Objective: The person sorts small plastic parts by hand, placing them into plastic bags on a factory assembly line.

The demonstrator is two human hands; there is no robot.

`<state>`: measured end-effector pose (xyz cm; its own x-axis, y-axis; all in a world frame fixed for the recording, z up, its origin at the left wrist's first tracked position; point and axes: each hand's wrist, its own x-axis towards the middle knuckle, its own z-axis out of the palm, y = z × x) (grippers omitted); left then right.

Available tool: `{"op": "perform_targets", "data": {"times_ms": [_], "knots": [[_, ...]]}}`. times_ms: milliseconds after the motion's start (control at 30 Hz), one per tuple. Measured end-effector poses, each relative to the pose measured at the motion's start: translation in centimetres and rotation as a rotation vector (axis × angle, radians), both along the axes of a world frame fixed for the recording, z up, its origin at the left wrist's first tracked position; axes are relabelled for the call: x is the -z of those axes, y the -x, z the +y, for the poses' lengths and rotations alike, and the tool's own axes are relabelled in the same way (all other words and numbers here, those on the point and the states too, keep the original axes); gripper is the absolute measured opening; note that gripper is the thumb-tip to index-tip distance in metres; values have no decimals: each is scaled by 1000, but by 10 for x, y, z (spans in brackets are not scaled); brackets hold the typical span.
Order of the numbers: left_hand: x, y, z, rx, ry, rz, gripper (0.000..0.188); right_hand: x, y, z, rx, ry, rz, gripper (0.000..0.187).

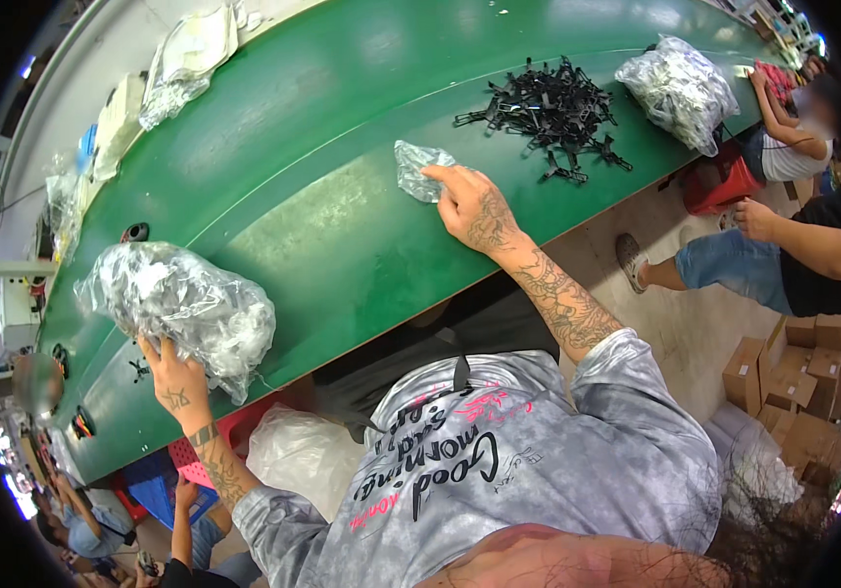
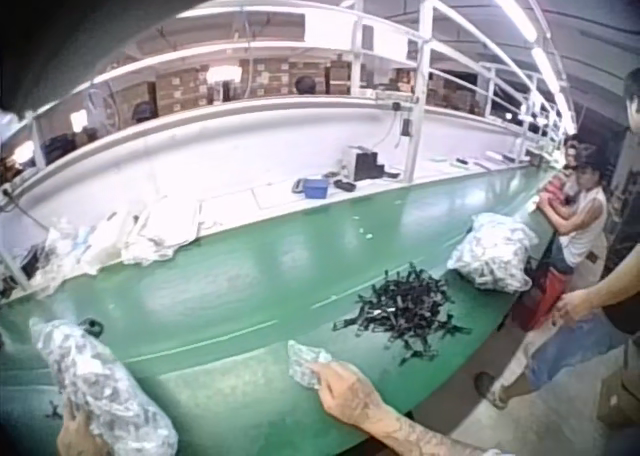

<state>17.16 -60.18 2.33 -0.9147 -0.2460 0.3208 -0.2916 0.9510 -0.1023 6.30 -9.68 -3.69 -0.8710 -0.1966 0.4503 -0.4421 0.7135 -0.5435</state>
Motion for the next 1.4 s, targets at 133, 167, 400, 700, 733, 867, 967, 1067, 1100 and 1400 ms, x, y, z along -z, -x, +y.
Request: {"op": "perform_targets", "data": {"times_ms": [133,167,400,700,733,867,967,1067,1100,1400], "knots": [[-27,-4,25,-97,-34,-121,56,3,-2,-1,-26,54,16,39],[-33,-6,30,-94,-41,-161,56,0,-2,-3,-34,78,6,39],[-85,0,140,350,-211,350,53,-14,-5,17,90,499,-314,51],[23,104,315,682,-1275,119,48,-15,6,23,-75,1063,-587,40],[36,114,315,680,-1273,120,48,-18,7,20,-77,1063,-588,40],[60,130,320,748,-1687,-193,14,-20,16,26,1,907,-611,33],[73,135,304,556,-2007,-227,20,-26,20,26,69,775,-675,30],[68,129,311,565,-2024,-61,23,-28,22,22,35,765,-745,28],[60,127,312,612,-2018,-108,25,-28,21,20,-16,802,-768,28],[70,136,295,456,-2119,-120,37,-29,27,11,113,447,-478,36]]}}
